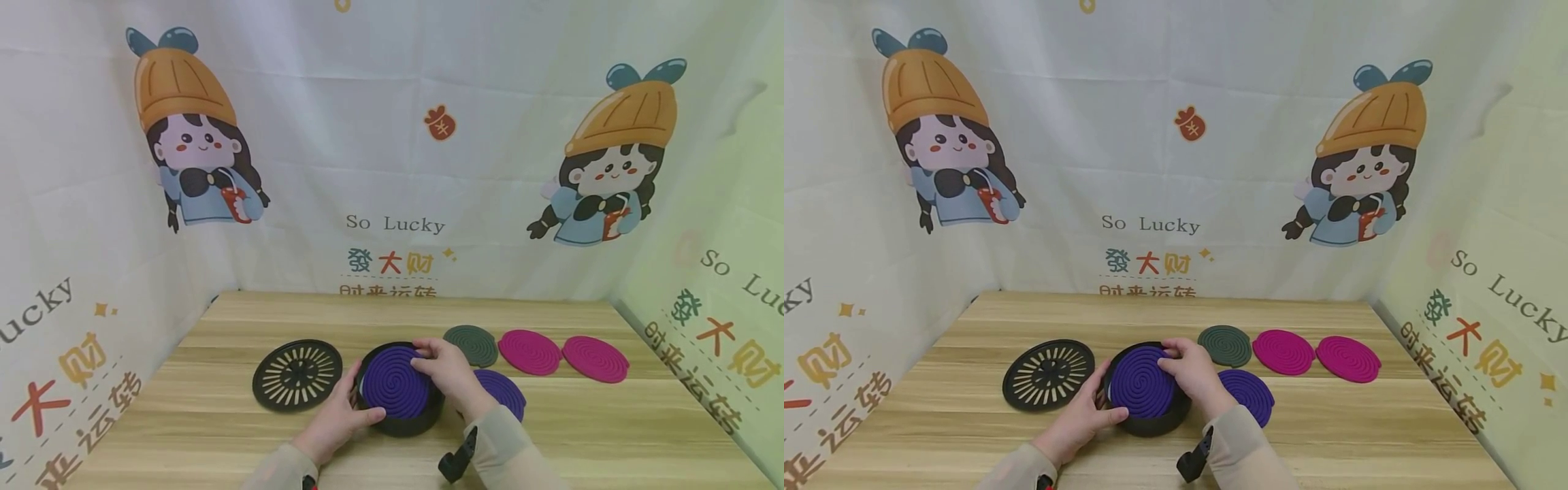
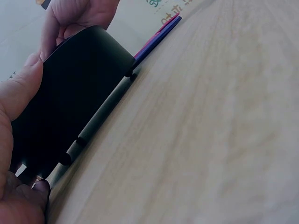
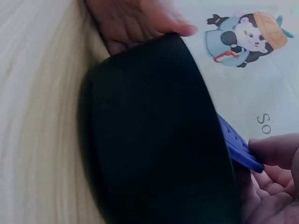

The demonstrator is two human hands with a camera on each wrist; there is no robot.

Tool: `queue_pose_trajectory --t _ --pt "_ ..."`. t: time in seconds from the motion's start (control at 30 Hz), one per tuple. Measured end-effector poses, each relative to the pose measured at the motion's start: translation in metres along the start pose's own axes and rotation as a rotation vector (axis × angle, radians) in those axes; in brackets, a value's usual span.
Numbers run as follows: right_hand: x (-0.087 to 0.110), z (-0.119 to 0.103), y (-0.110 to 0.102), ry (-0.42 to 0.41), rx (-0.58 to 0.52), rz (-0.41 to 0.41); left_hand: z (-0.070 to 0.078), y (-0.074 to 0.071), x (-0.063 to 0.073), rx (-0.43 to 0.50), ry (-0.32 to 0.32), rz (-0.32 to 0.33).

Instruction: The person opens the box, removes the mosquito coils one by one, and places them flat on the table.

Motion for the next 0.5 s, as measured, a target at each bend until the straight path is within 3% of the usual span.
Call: queue_pose_trajectory --t 0.3,0.5 --pt "0.0006 0.008 0.0028 0.142 -0.117 -0.167 0.0009 -0.0001 -0.0006 -0.002 -0.005 0.005" --pt "0.0007 0.0093 0.0041 0.161 -0.137 -0.207 0.0014 0.0002 -0.0005 0.0 -0.015 0.004"
Point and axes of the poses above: each hand's wrist, its own x-axis away from the middle knuckle, its own y-axis out of the palm, z = x × y, the point moved 7 cm from there along -x, towards the middle knuckle, and after that the axes turned 13 degrees about z, right-handed, at the moved point
